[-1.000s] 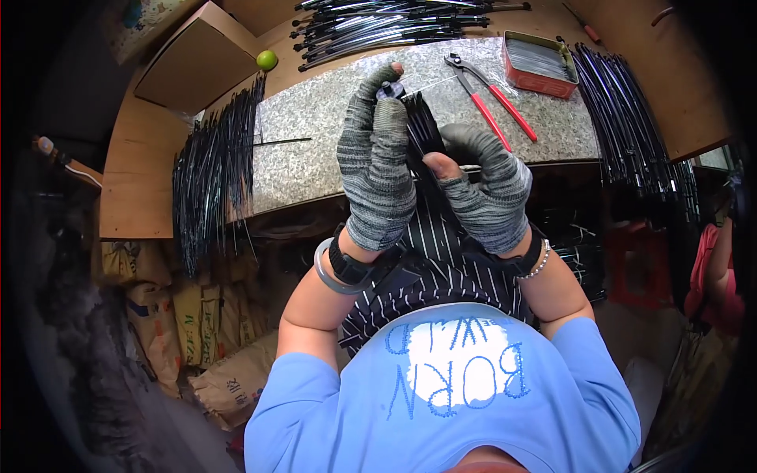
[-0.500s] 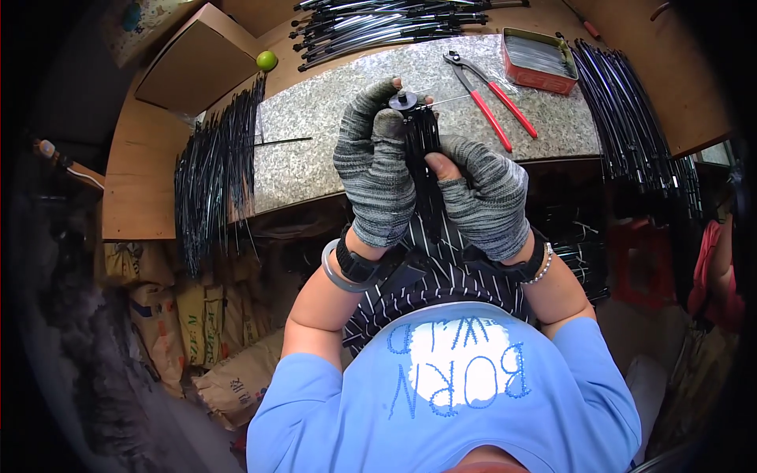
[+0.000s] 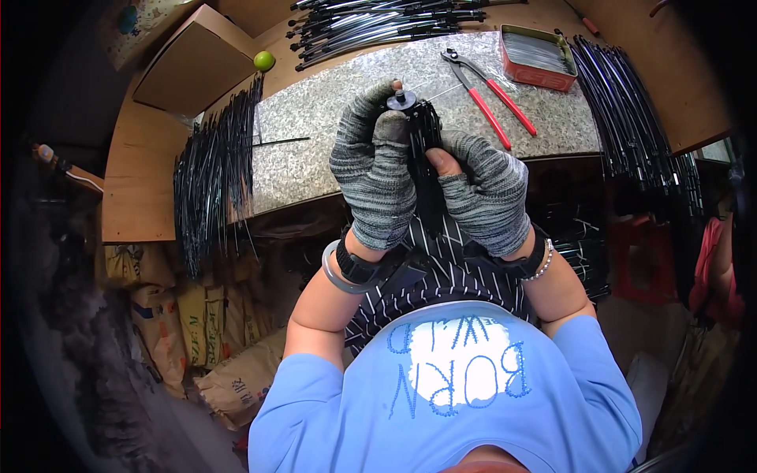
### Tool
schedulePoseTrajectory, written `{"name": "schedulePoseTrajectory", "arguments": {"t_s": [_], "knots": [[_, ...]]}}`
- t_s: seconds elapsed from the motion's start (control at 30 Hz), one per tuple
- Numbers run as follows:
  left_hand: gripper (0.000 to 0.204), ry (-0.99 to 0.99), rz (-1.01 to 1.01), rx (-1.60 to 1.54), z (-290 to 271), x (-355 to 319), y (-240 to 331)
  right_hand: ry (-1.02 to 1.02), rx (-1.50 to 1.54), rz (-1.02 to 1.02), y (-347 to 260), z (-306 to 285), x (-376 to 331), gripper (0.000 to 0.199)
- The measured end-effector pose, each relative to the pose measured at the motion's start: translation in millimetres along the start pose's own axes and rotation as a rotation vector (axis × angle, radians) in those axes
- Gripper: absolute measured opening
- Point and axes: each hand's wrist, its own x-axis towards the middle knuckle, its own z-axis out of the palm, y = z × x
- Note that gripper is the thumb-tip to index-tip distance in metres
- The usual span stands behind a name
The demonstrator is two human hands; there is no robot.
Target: The person gathers umbrella ribs, aligns them, and threads a wire through the rib tips. They then wrap the wire around an umbrella shaft, twist the ends, and tighten the connection using pliers before repeating the process.
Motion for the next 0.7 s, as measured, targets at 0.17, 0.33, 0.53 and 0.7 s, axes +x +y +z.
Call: {"name": "schedulePoseTrajectory", "arguments": {"t_s": [0.17,0.33,0.53,0.7], "knots": [[0.033,-0.003,-0.043,-0.038,-3.5,0.6,-1.7,-0.002,-0.039,-0.036,-0.8,0.7,0.4,0.014],[0.031,-0.063,-0.023,-0.108,-5.7,-0.7,-2.3,-0.026,0.059,0.094,0.7,0.6,1.9,0.015],[0.037,-0.175,-0.192,-0.374,-4.6,3.9,10.2,-0.144,0.407,0.333,7.2,-3.0,2.9,0.017],[0.040,-0.185,-0.253,-0.462,-3.6,2.8,10.6,-0.090,0.574,0.343,6.2,-3.5,-0.3,0.017]]}}
